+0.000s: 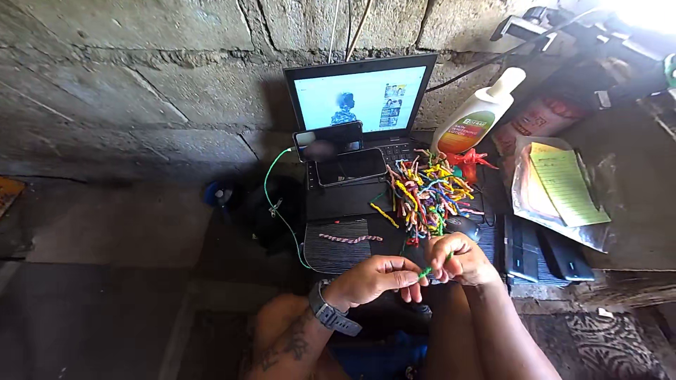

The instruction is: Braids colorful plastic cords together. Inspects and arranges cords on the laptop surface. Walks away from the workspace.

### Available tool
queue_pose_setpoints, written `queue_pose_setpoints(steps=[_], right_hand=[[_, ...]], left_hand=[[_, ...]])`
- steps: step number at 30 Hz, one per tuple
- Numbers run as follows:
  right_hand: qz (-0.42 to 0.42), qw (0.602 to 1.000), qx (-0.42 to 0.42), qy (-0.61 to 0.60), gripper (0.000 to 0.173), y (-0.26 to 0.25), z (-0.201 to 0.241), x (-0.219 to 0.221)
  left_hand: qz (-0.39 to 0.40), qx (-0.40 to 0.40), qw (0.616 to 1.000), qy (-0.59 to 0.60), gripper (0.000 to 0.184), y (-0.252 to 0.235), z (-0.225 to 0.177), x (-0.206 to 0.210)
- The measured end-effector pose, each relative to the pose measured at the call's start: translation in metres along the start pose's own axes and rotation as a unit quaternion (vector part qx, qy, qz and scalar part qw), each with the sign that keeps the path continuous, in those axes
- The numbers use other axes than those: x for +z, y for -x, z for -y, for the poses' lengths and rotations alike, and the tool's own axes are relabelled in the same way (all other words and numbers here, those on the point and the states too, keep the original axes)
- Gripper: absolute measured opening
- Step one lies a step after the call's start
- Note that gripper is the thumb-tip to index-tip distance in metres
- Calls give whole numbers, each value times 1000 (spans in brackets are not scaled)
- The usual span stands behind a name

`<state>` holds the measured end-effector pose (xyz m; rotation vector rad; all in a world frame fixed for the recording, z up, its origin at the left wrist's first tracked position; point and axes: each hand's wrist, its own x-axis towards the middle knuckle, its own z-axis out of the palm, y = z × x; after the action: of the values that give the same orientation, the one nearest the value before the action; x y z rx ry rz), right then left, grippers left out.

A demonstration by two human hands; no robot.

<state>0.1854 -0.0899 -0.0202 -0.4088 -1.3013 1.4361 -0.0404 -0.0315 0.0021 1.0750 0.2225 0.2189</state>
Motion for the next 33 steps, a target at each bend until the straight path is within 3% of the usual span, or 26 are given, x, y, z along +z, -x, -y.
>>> queue_pose_setpoints(steps=[3,5,6,9,10,12,15,19,22,24,28,33], right_hand=[[15,999,-37,-24,13,-5,-11,8],[-66,997,-29,-2,12,-7,-18,20],[-129,991,-12,18,13,-10,-20,26],[-289,943,63,152,10,-23,-30,37],[-300,924,92,218,8,-29,-33,37],[-294,862,141,389,18,-41,-37,32],[-289,768,150,551,21,-52,-50,16],[-276,704,265,599,27,-56,-59,8],[-271,661,299,632,26,-57,-61,12],[-275,656,311,631,26,-57,-60,11],[-343,690,248,587,29,-53,-56,1],[-410,726,197,516,30,-55,-49,-6]], left_hand=[[27,5,1000,12,18,5,4,1],[-30,60,993,-102,12,10,7,4],[-88,104,968,-212,14,14,7,4],[-268,157,786,-535,19,26,7,-16],[-299,140,744,-581,20,31,7,-27],[-331,87,705,-621,21,39,6,-49],[-336,4,701,-629,20,46,5,-72],[-340,-107,682,-639,20,37,-3,-74],[-351,-164,679,-624,24,30,-7,-67],[-371,-137,680,-617,25,27,-7,-59],[-423,-25,672,-608,21,4,-6,-51],[-403,-20,684,-608,19,-57,-16,-49]])
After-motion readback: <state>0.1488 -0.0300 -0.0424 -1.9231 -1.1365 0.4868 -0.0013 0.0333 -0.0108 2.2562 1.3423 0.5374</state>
